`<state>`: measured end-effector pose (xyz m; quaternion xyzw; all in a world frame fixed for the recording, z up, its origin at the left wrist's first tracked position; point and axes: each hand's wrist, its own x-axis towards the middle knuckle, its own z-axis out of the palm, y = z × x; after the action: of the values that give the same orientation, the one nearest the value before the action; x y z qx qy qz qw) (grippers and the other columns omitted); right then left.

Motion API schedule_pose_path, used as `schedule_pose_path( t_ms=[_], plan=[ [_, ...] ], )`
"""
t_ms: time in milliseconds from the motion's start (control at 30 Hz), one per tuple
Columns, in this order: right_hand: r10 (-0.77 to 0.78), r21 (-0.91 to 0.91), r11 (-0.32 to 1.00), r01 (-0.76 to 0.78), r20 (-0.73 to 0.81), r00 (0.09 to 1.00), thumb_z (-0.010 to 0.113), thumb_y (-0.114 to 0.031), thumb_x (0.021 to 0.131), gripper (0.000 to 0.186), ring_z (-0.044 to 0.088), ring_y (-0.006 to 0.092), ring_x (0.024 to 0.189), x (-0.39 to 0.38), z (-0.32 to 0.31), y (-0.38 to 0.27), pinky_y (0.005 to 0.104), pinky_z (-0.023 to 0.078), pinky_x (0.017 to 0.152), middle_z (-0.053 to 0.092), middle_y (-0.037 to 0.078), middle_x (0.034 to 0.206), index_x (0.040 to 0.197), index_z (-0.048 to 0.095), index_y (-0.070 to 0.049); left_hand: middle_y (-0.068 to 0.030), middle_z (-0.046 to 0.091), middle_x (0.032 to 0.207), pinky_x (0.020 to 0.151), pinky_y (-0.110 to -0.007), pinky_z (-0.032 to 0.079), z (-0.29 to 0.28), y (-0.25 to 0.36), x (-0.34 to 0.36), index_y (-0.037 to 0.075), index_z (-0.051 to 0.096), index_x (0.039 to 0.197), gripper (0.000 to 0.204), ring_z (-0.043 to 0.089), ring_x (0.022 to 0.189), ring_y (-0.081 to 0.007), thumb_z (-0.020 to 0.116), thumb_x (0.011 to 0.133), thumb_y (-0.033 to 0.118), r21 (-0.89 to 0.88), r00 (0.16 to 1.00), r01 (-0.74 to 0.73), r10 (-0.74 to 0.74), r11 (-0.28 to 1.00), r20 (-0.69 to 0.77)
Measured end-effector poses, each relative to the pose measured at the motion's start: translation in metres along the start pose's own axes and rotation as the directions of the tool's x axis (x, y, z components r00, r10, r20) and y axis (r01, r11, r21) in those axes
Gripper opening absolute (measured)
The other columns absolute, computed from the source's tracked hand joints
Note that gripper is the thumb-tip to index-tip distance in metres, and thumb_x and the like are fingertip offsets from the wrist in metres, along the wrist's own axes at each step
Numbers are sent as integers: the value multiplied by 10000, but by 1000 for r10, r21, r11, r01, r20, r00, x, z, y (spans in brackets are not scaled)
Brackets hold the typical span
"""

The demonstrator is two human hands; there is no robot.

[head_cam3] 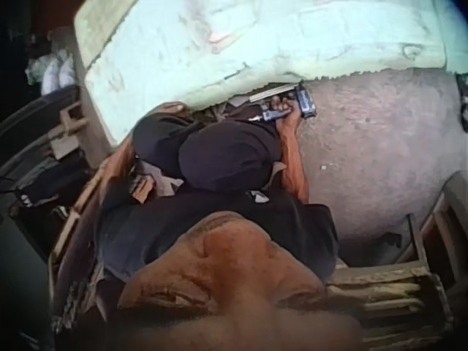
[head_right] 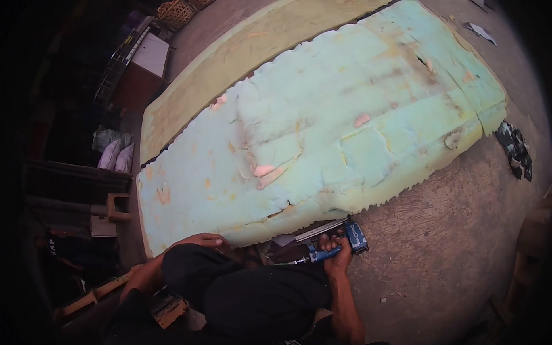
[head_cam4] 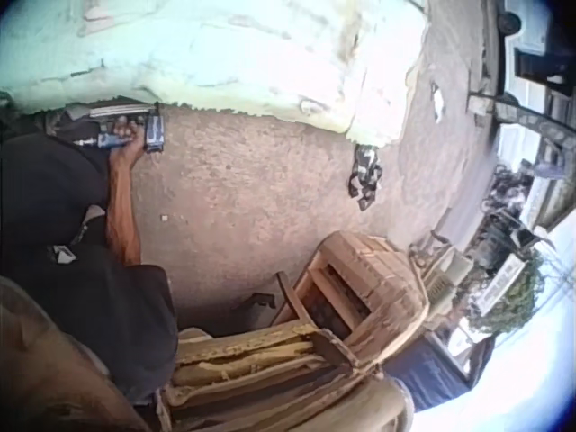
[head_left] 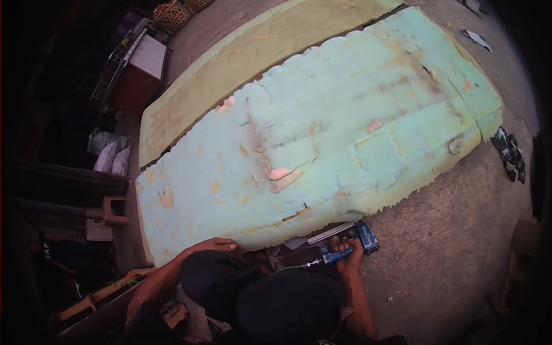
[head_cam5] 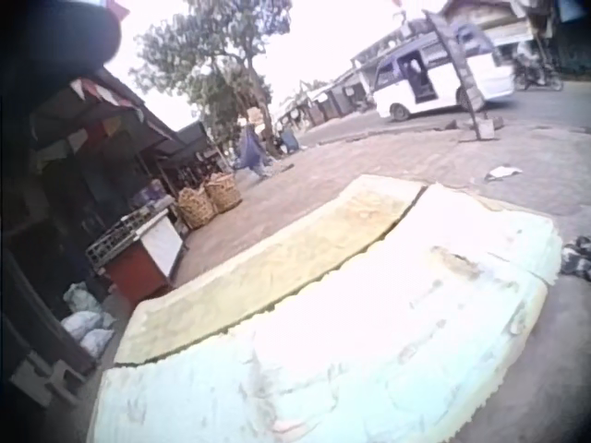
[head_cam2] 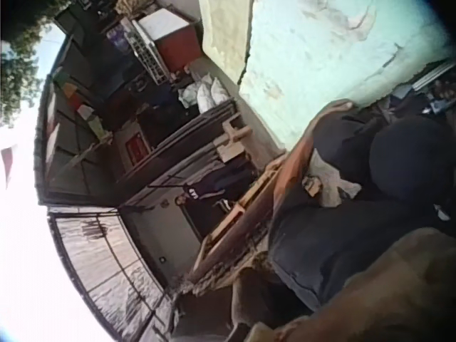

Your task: The person applies glue from a bottle onto foam padding, presses the foam down by hand, and then secures the padding to a wooden frame using a pneumatic stapler.

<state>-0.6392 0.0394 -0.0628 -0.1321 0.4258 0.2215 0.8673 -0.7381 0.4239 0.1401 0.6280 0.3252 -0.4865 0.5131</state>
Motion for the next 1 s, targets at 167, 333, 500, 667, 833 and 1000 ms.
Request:
schedule_pose_path(
  t_ms=[167,333,500,667,833,1000],
  plan=[
    [-11,-100,995,6,-51,999,564,-119,849,95,471,177,568,13,-9,4,361,479,590,455,21,671,783,496,-117,-103,597,1390,1130,-421,418,77,-118,65,34,513,1444,540,554,1292,-241,601,1019,354,-745,977,-212,130,633,-167],
    [47,-151,987,-54,-47,998,599,-127,838,103,535,210,658,16,-22,3,408,582,739,495,70,706,834,528,-53,-105,589,1394,1124,-429,425,103,-139,86,36,505,1446,550,555,1289,-247,605,1014,361,-755,809,-583,129,300,-574],
    [26,-217,976,-32,-32,999,613,-181,880,174,592,227,735,26,-26,10,422,596,771,567,93,782,948,570,-26,-107,581,1399,1118,-437,431,108,-150,106,38,496,1448,560,556,1286,-254,609,1009,368,-674,683,-728,52,127,-728],
    [82,-304,948,-92,-47,996,620,-212,897,218,607,231,788,31,-23,26,427,591,771,592,99,834,1005,576,-28,-109,573,1404,1112,-445,437,101,-152,113,40,487,1450,571,556,1283,-260,613,1004,374,-601,602,-796,2,70,-798],
    [123,-398,907,-140,-67,990,628,-242,915,264,621,235,841,33,-22,23,431,587,772,616,104,886,1063,582,-29,-111,565,1408,1107,-453,444,103,-143,121,42,478,1452,582,557,1280,-266,617,999,381,-558,558,-828,-12,59,-830],
    [141,-581,798,-163,-84,987,635,-273,932,311,635,240,894,33,-11,-1,435,582,773,641,110,938,1120,588,-30,-113,557,1413,1101,-461,450,102,-135,129,44,469,1454,593,558,1277,-273,621,995,388,-512,512,-857,-14,59,-859]
  ],
)
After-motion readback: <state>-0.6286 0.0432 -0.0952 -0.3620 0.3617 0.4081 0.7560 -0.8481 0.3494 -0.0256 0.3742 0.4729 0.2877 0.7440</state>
